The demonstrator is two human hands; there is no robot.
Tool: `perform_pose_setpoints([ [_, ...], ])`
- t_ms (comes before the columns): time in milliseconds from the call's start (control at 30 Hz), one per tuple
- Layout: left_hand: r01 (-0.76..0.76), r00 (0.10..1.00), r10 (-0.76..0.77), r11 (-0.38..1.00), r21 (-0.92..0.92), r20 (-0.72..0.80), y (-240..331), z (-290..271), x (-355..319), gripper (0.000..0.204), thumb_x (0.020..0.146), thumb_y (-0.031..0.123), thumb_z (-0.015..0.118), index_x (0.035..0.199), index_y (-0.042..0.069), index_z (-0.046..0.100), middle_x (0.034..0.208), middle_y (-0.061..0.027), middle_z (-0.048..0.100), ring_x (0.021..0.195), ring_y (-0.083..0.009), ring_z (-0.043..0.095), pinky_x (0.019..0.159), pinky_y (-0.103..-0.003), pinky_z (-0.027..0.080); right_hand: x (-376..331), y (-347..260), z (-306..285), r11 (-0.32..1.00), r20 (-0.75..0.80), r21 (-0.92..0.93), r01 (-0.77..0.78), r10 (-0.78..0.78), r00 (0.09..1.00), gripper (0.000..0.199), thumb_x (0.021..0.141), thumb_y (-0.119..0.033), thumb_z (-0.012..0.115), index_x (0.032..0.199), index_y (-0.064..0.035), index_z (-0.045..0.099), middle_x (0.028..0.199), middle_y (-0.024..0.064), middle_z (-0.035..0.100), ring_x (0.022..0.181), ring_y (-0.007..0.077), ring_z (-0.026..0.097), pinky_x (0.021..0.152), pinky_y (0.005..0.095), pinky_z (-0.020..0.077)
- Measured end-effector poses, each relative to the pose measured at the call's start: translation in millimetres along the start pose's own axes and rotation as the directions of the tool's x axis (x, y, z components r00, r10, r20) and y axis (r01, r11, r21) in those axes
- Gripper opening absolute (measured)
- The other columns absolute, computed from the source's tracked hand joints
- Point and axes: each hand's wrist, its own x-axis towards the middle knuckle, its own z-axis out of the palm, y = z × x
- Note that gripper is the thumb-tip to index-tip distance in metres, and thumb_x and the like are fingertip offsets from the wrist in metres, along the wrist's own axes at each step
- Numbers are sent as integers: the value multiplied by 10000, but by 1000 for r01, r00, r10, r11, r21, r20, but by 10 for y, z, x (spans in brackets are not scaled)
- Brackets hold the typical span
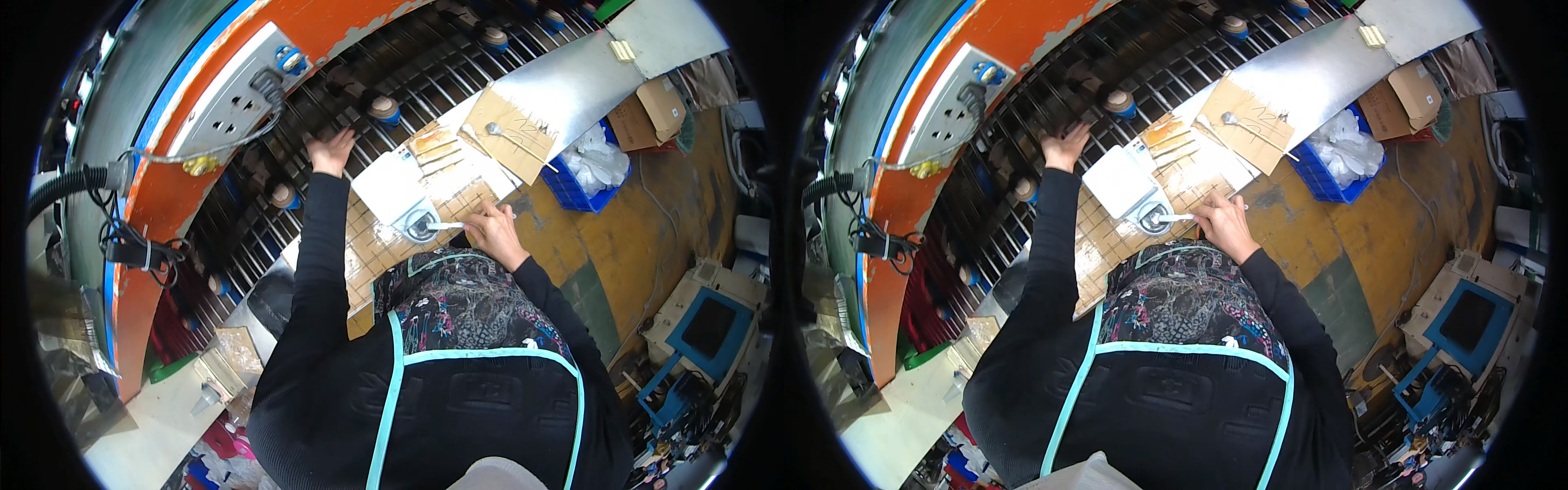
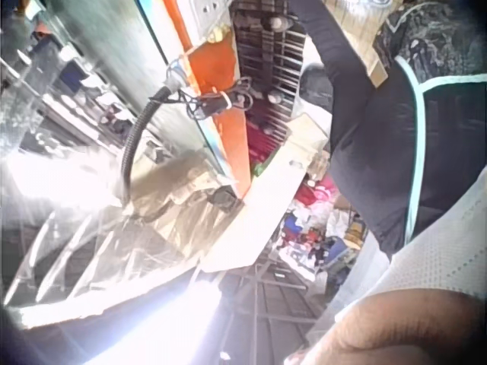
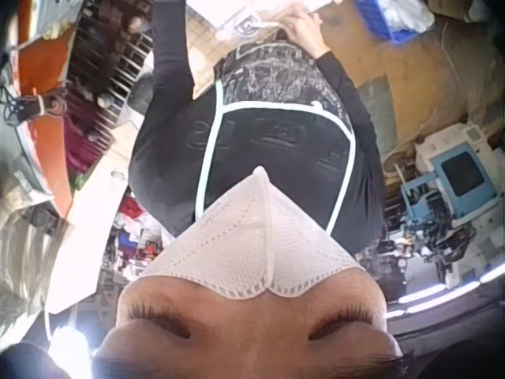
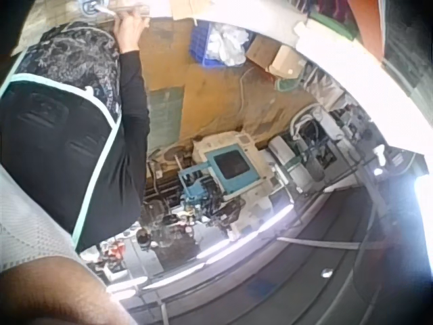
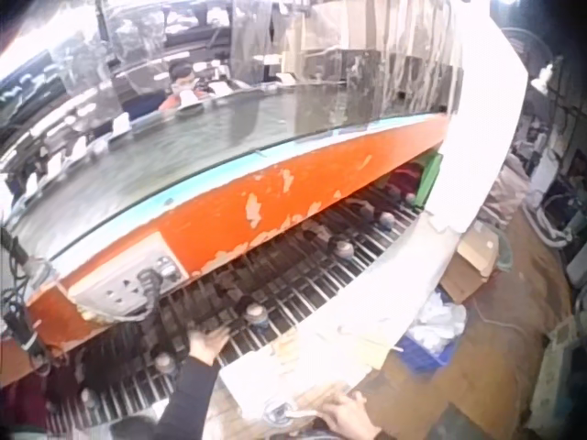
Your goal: The person holds a blue shoe last with a brown sole and applies a white substance from a small container using a brush. They repeatedly dip the brush into the container and spread the substance along the sole edge, rotating the shoe to access different areas.
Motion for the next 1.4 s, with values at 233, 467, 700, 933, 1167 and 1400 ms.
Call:
perform_pose_setpoints([
  [233,-351,638,663,-202,914,391,-310,-1080,-914,484,931,400,556,1243,31,581,1223,-222,581,1162,-400,511,1030,-450,346,78,37,386,974,-9,-140,177,-180,984,173,720,-79,660,885,-115,699,927,84,564,794,252,586,778,413,329],
  [467,-431,473,544,-544,720,693,-476,-1561,-906,523,819,271,624,1301,78,556,1188,-187,612,1118,-371,519,1001,-486,353,121,-490,-55,977,-13,-211,41,-44,999,178,831,-224,635,986,-150,684,1114,153,587,1091,330,527,871,482,432],
  [700,-297,473,551,-636,713,688,-408,-1625,-792,363,943,295,542,1207,52,602,987,-205,636,926,-382,571,822,-486,434,-626,-1548,-2185,507,-467,555,659,-465,752,304,966,-178,519,676,-89,506,699,51,565,675,231,575,660,346,410],
  [933,-124,545,572,-669,733,613,-433,-1754,-585,420,970,424,472,1193,102,625,991,-150,647,935,-347,581,815,-482,438,-1720,-2930,-2877,334,-173,160,929,-917,360,248,959,-119,424,802,-136,616,851,34,558,727,210,532,672,363,433],
  [1167,-139,562,573,-646,751,597,-470,-1765,-645,418,988,398,424,1213,100,610,1059,-167,610,1002,-345,538,915,-477,383,-1870,-3435,-2903,504,-36,140,853,-858,513,164,977,-208,437,939,-195,596,875,-23,532,726,137,542,695,320,452],
  [1400,-132,633,557,-607,784,538,-468,-1663,-737,406,958,349,463,1268,114,577,1106,-162,607,1063,-335,528,996,-482,346,-1745,-3580,-3025,511,44,155,845,-858,511,158,974,-219,448,927,-195,598,864,-24,539,737,138,545,703,324,445],
])
